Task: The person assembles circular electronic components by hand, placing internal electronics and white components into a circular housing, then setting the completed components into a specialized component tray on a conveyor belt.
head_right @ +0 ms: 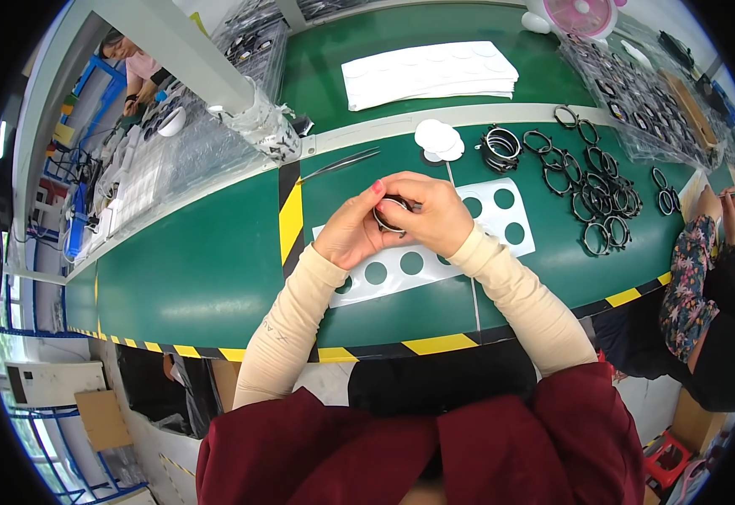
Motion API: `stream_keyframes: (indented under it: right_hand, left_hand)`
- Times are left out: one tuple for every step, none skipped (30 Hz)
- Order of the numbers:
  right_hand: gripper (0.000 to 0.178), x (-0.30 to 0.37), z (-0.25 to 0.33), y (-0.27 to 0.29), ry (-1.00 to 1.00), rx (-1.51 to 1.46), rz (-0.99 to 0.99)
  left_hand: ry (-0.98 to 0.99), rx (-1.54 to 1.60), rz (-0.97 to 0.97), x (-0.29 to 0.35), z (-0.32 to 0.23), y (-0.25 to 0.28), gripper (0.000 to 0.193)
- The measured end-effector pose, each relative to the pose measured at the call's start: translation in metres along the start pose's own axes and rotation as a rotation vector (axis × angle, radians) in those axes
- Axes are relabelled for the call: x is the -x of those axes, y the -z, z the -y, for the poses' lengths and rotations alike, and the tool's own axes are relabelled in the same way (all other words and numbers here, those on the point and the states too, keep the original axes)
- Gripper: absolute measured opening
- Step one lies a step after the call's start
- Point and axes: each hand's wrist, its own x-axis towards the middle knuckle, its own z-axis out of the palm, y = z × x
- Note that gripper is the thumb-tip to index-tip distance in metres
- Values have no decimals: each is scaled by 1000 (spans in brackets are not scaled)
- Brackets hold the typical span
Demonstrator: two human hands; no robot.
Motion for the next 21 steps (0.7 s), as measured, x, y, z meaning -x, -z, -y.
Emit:
stream_keyframes:
  right_hand:
    - [20, 0, 2, -1, -25, 20, -24]
    - [21, 0, 3, -3, -50, 41, -48]
    - [21, 1, 4, -6, -48, 40, -52]
    - [20, 1, 4, -8, -103, -111, -100]
    - [20, 1, 4, -8, -154, -259, -150]
    - [20, 0, 3, -6, -148, -257, -155]
    - [20, -2, 1, -5, -168, -330, -197]
    - [21, -3, -1, -3, -189, -404, -239]
    - [21, -3, -4, -3, -183, -404, -245]
    - [21, -3, -5, -3, -188, -398, -254]
    - [21, -3, -6, -3, -194, -393, -260]
    - [21, -3, -6, -4, -189, -393, -263]
    - [21, -3, -6, -5, -185, -411, -267]
    - [21, -3, -5, -4, -181, -427, -272]
    - [21, -3, -4, -4, -178, -426, -276]
    - [22, -3, -4, -4, -180, -425, -286]
    - [22, -3, -3, -4, -182, -425, -293]
    - [22, -3, -2, -5, -180, -427, -293]
    - [22, -3, 1, -4, -192, -440, -290]
    - [23, -3, 2, -3, -206, -451, -291]
    - [23, -3, 1, -3, -205, -451, -293]
  left_hand:
    - [-15, -3, -4, -1, -1, 0, 32]
    - [-30, -7, -7, -1, -1, 1, 32]
    - [-28, -11, -5, -2, -1, 2, 32]
    - [-44, 81, 88, -3, 0, 3, 32]
    - [-61, 172, 184, -5, 1, 3, 31]
    - [-60, 166, 191, -5, 2, 1, 31]
    - [-58, 233, 190, -5, 4, -2, 30]
    - [-53, 300, 187, -5, 5, -3, 30]
    - [-51, 294, 192, -4, 6, -5, 30]
    - [-58, 275, 144, -2, 5, -9, 29]
    - [-68, 256, 93, 0, 4, -11, 28]
    - [-67, 251, 96, 0, 5, -10, 28]
    - [-74, 249, 111, 0, 6, -8, 28]
    - [-79, 248, 127, -1, 6, -8, 28]
    - [-78, 245, 130, -1, 6, -8, 28]
    - [-79, 260, 123, -2, 7, -9, 29]
    - [-83, 273, 113, -2, 7, -9, 31]
    - [-84, 271, 112, -1, 6, -9, 31]
    - [-88, 256, 116, -1, 6, -9, 31]
    - [-88, 242, 122, -2, 6, -9, 31]
    - [-86, 241, 123, -3, 6, -10, 31]
